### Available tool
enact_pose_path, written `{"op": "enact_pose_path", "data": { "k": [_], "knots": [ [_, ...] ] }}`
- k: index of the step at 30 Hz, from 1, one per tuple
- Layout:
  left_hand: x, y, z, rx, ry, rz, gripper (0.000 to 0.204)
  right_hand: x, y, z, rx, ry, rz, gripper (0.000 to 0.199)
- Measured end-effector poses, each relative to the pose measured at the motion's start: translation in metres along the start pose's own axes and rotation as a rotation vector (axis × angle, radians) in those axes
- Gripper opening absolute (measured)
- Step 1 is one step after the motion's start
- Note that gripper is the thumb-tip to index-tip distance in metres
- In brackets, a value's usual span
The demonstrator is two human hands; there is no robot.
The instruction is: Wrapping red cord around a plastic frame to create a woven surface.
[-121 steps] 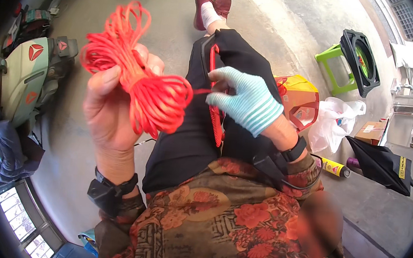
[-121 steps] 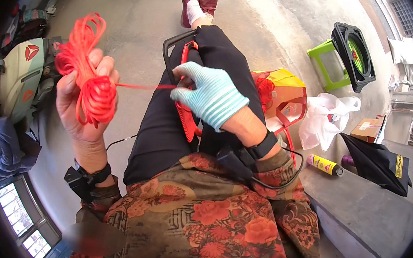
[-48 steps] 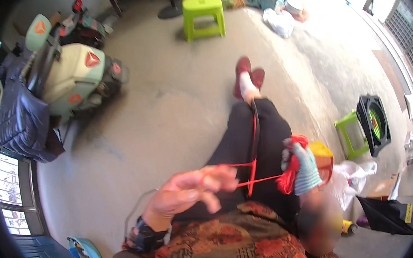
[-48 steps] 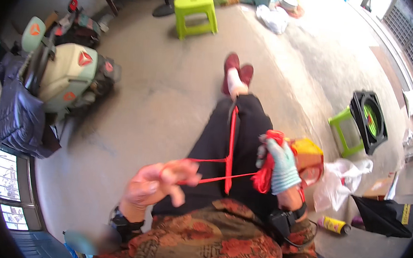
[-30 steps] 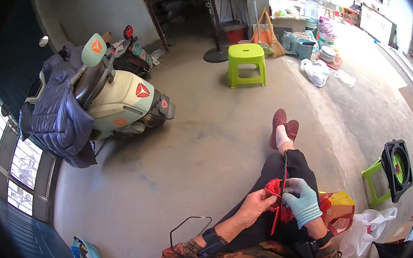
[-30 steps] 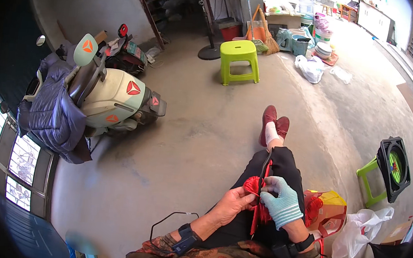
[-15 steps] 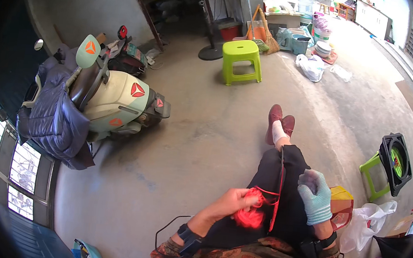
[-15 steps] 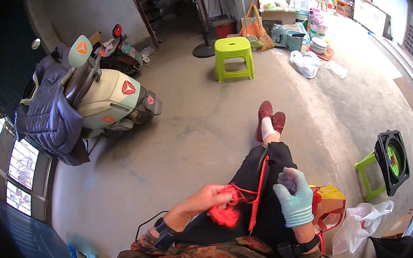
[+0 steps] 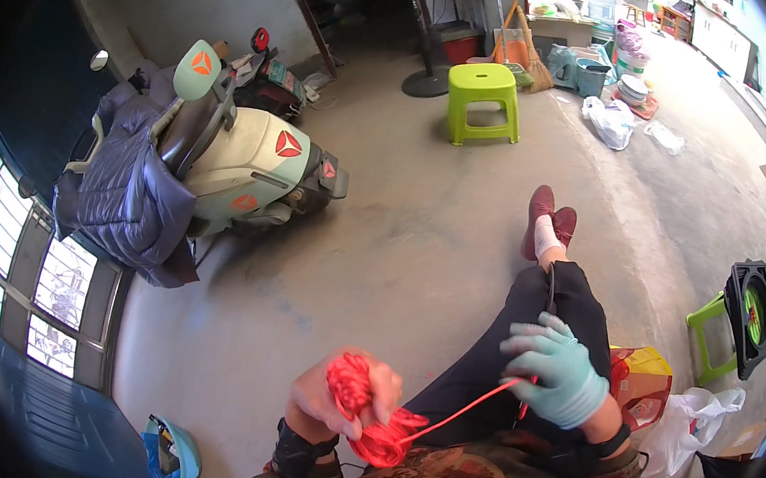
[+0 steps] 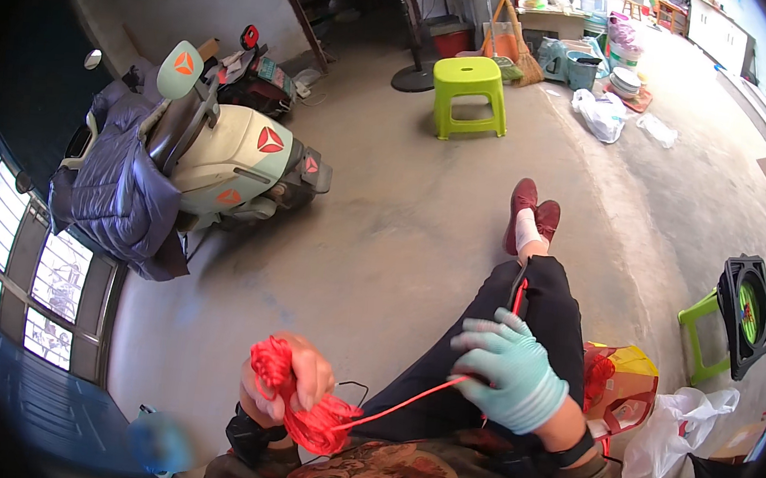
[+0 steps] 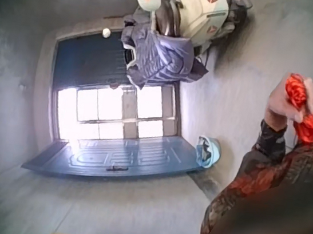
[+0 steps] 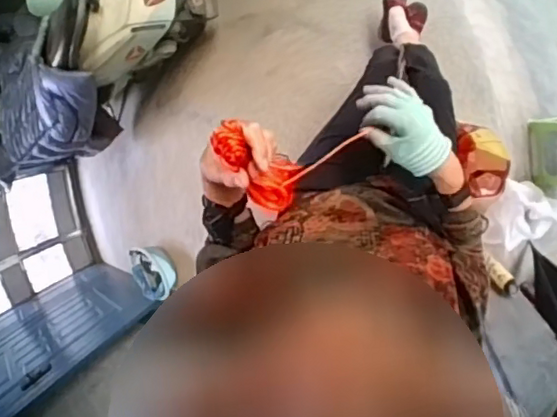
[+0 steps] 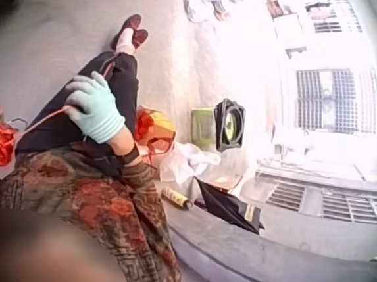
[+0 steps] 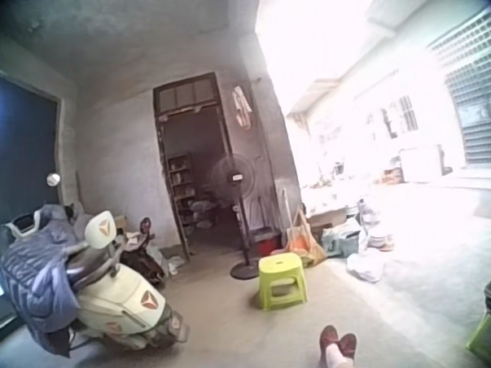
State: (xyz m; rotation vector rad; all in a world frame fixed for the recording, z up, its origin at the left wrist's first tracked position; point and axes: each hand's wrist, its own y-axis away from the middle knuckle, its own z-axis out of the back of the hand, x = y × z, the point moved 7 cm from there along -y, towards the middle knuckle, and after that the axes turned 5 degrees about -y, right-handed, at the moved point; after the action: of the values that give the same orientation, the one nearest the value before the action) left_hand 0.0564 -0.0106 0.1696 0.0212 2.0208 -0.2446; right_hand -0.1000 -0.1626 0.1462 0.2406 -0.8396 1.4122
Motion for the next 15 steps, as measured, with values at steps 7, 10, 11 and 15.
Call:
{"op": "enact_pose_path", "data": {
  "k": [7, 10, 11, 15],
  "knots": [
    [0.029, -0.009, 0.049, -0.383, -0.423, 0.084, 0.009, -0.015, 0.047, 0.009, -0.126, -1.233, -0.098, 0.012],
    [0.07, -0.018, 0.053, -0.503, -0.439, 0.262, 0.01, -0.02, 0.067, -0.002, -0.286, -1.196, -0.183, 0.012],
    [0.082, -0.023, 0.051, -0.477, -0.504, 0.295, 0.009, -0.018, 0.072, -0.006, -0.285, -1.2, -0.188, 0.012],
    [0.128, -0.04, 0.041, -0.435, -0.426, 0.388, 0.008, -0.021, 0.085, -0.013, -0.419, -1.299, -0.258, 0.012]
  ]
}}
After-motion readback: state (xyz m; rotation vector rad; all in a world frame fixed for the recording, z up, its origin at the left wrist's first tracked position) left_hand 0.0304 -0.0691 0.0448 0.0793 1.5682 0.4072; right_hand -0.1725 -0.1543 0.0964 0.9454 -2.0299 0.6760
